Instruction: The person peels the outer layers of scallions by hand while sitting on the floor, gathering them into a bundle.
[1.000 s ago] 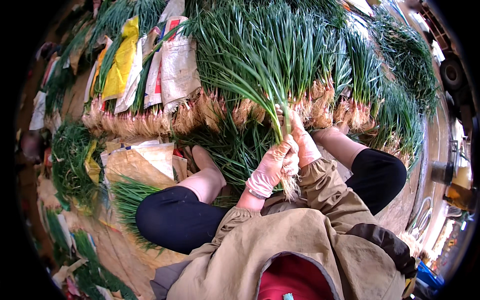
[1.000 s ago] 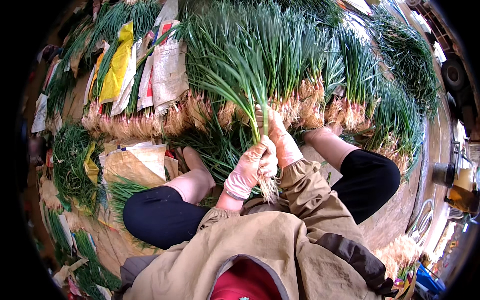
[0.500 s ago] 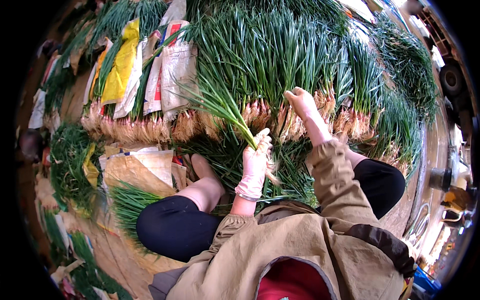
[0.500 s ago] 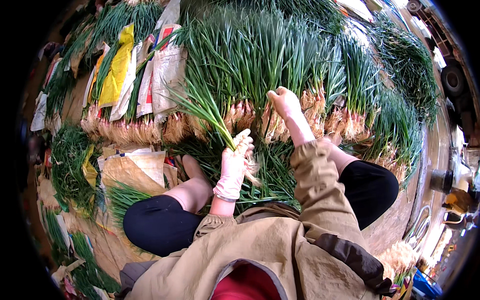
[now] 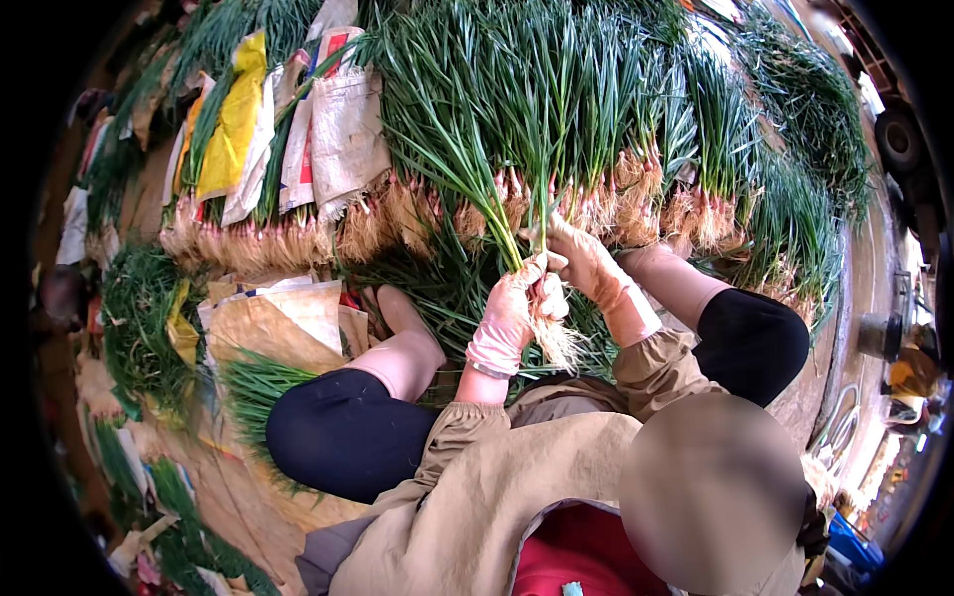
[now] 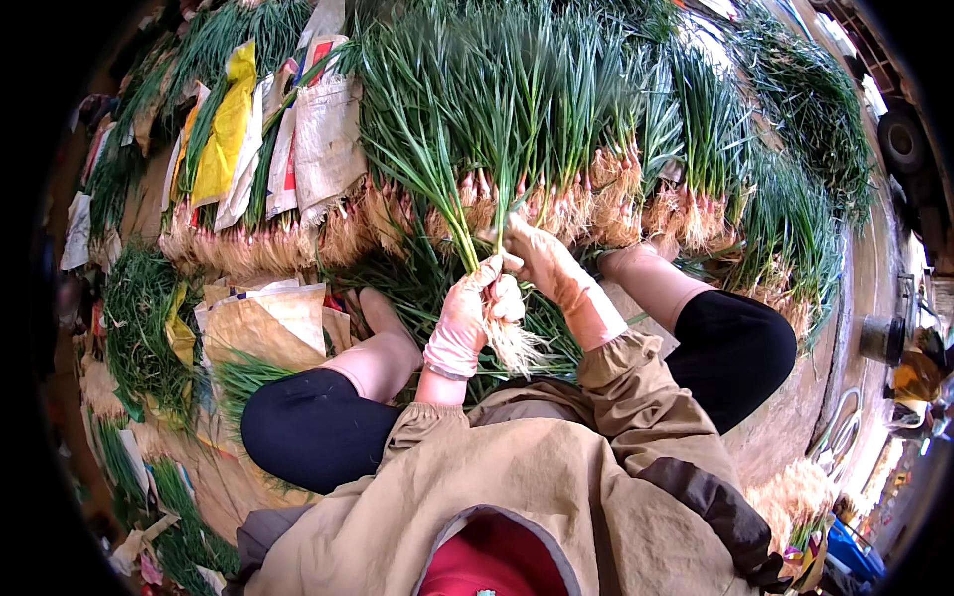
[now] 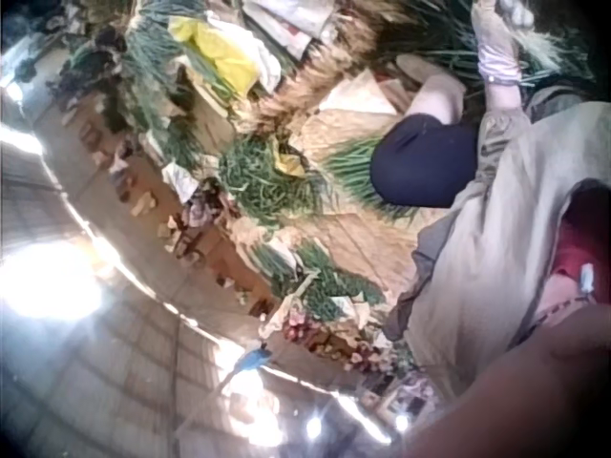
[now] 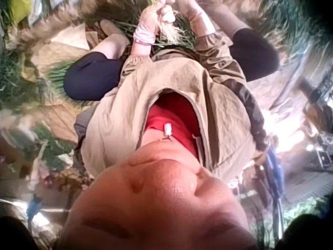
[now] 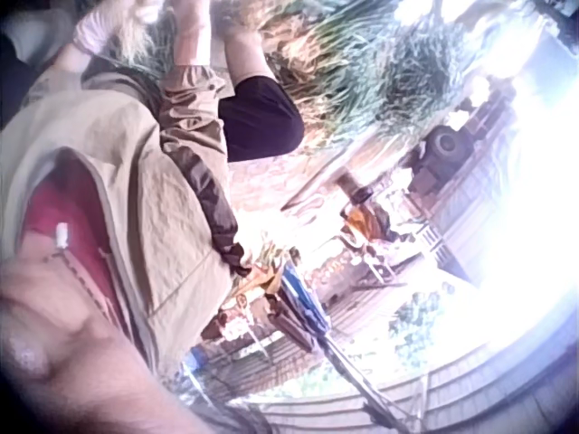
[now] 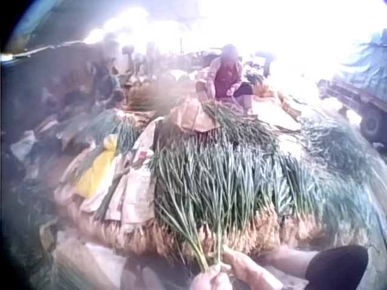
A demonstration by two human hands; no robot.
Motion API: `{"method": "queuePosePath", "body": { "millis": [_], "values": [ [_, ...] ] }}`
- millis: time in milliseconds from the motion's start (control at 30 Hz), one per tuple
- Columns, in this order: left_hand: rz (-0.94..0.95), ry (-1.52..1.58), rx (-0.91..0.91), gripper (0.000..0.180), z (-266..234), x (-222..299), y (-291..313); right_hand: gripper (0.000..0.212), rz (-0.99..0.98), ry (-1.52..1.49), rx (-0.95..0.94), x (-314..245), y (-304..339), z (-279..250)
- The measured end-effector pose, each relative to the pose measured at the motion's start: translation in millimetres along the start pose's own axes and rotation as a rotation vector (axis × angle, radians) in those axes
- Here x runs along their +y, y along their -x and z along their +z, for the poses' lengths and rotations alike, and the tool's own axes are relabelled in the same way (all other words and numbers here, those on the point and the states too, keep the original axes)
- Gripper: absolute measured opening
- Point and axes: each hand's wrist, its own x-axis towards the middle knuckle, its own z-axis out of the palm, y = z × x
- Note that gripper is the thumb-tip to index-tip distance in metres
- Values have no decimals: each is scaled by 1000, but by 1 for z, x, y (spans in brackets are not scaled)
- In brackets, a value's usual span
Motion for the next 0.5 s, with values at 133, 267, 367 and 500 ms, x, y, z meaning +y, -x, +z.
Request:
{"method": "queuePosePath", "body": {
  "millis": [133, 267, 367, 500],
  "values": [
    [32, -195, 292, 28, 29, -2, -1, 25, -104, 229, -21, -14, -7, 1],
    [-15, -103, 219, 19, -8, 2, 0, 22, -391, 934, 208, -11, 1, 22],
    [31, -62, 183, 21, 7, 6, 1, 16, -178, -17, 307, -1, -13, 41],
    [66, 80, 37, 23, 9, 8, 5, 17, -102, -614, -67, -14, -47, -20]
  ]
}}
